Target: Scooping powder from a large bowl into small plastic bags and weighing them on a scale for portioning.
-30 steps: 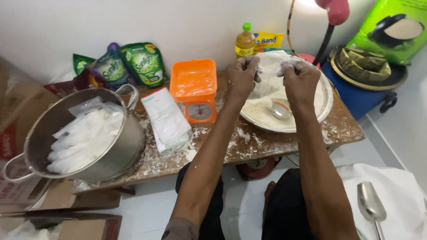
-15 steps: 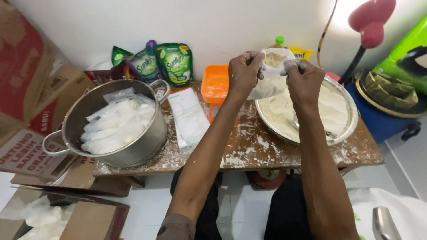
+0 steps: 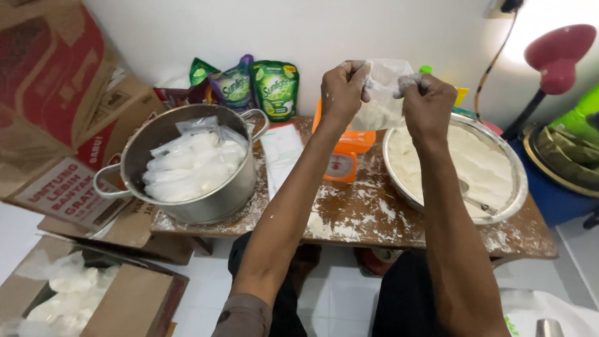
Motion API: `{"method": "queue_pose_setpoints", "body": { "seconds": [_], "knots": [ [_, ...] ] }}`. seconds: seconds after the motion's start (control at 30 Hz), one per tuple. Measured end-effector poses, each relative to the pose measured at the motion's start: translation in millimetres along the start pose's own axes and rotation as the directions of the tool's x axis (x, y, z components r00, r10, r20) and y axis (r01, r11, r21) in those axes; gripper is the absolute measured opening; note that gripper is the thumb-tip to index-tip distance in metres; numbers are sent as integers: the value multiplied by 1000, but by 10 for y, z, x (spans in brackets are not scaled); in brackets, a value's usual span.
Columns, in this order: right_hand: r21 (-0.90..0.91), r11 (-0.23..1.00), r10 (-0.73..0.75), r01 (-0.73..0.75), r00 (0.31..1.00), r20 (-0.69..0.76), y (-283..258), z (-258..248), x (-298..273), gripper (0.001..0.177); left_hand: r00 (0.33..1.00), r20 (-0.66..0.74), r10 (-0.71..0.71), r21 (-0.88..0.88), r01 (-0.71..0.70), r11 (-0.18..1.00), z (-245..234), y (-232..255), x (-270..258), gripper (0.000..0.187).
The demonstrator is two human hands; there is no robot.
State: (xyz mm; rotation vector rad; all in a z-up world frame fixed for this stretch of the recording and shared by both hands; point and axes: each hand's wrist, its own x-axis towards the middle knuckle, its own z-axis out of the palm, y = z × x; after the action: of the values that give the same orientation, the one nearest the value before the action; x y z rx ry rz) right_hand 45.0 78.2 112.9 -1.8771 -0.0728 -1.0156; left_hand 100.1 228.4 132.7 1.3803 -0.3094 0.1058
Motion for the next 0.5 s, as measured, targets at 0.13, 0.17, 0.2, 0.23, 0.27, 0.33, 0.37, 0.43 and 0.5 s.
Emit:
{"method": "queue_pose_setpoints", "body": {
  "seconds": [0.13,0.17,0.2,0.23,0.27,0.33,0.37,0.43,0.5],
  "knots": [
    [-49,998,-44,45,999,20,88,195,67,33,998,-54,41,-42,-43,998,-150,-148,178,18],
    [-34,999,-29,30,999,31,79,247,64,34,998,-59,36,-14,-37,999,-197,-150,183,18],
    [-20,1000,-13,14,999,42,74,299,63,34,997,-64,31,14,-30,999,-242,-153,190,19],
    [-16,1000,-17,17,999,50,204,347,90,34,997,-73,32,14,-31,999,-272,-220,227,19],
    [-6,1000,1,-1,1000,24,337,397,119,23,994,-84,74,54,-70,996,-302,-288,266,20],
    [4,1000,19,-19,1000,4,541,501,127,17,989,-99,113,93,-104,990,-361,-391,291,21],
    [-7,999,38,-38,999,4,608,559,111,17,990,-100,98,104,-87,991,-394,-418,275,22],
    [-18,998,59,-59,998,10,668,629,62,17,991,-106,78,114,-65,991,-432,-530,281,23],
    [-64,990,125,-122,992,33,649,642,-16,18,993,-115,27,117,-14,993,-445,-701,309,22]
  ]
}}
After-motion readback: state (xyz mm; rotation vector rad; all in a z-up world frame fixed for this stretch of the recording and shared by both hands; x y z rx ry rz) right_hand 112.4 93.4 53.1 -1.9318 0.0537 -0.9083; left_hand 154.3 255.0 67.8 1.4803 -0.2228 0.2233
